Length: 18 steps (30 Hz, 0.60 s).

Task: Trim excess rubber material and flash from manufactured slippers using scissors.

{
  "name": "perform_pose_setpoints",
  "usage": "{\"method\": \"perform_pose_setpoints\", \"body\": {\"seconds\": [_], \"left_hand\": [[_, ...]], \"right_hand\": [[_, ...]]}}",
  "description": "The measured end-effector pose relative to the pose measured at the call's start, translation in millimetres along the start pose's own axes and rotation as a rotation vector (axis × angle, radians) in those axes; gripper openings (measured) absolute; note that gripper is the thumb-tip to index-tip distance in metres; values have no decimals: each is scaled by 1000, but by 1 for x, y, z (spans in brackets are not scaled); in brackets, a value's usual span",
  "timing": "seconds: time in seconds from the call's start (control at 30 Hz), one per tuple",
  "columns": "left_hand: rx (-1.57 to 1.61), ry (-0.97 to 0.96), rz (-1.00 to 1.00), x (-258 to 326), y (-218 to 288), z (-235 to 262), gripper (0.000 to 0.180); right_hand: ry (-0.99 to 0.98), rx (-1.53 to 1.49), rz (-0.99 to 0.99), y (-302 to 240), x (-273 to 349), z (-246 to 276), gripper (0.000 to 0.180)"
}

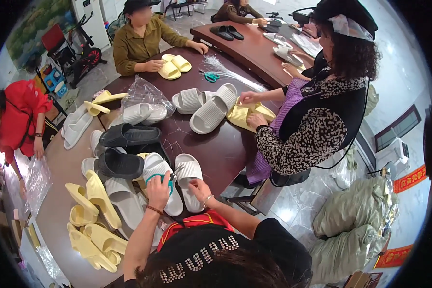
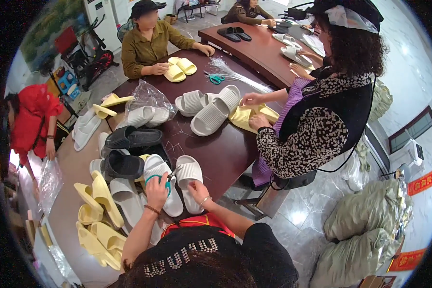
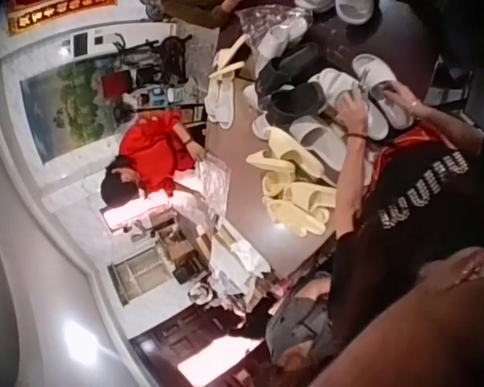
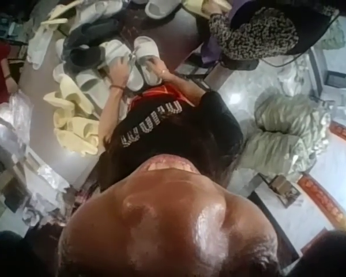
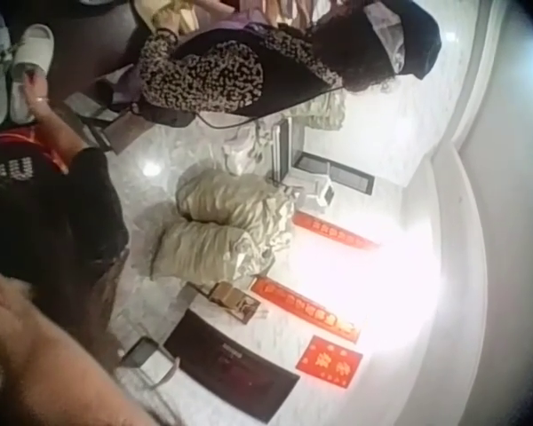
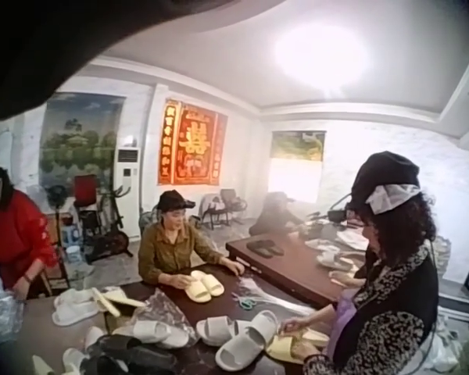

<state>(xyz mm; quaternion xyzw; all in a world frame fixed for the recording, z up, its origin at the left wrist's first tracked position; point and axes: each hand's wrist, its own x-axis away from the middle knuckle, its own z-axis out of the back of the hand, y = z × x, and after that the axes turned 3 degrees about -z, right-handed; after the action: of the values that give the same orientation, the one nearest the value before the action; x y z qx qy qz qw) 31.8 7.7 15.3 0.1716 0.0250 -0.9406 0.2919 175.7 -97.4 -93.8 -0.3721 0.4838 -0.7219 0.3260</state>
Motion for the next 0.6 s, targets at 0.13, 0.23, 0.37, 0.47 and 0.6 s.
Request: {"method": "perform_pose_setpoints", "body": {"seconds": [0.13,0.23,0.37,0.47,0.6], "left_hand": [[23,12,35,5,-3,-1,51],[43,17,14,5,-4,-1,51],[75,27,21,10,-2,0,51],[63,46,41,13,0,2,55],[34,92,174,18,-12,5,64]], "right_hand": [[-96,-656,-571,11,-20,-16,29],[-72,-846,-724,8,-47,-27,33],[-110,-1047,-812,-11,-55,-28,41],[-168,-1134,-766,-5,-56,-26,45],[-179,-1188,-660,-5,-49,-23,50]]}}
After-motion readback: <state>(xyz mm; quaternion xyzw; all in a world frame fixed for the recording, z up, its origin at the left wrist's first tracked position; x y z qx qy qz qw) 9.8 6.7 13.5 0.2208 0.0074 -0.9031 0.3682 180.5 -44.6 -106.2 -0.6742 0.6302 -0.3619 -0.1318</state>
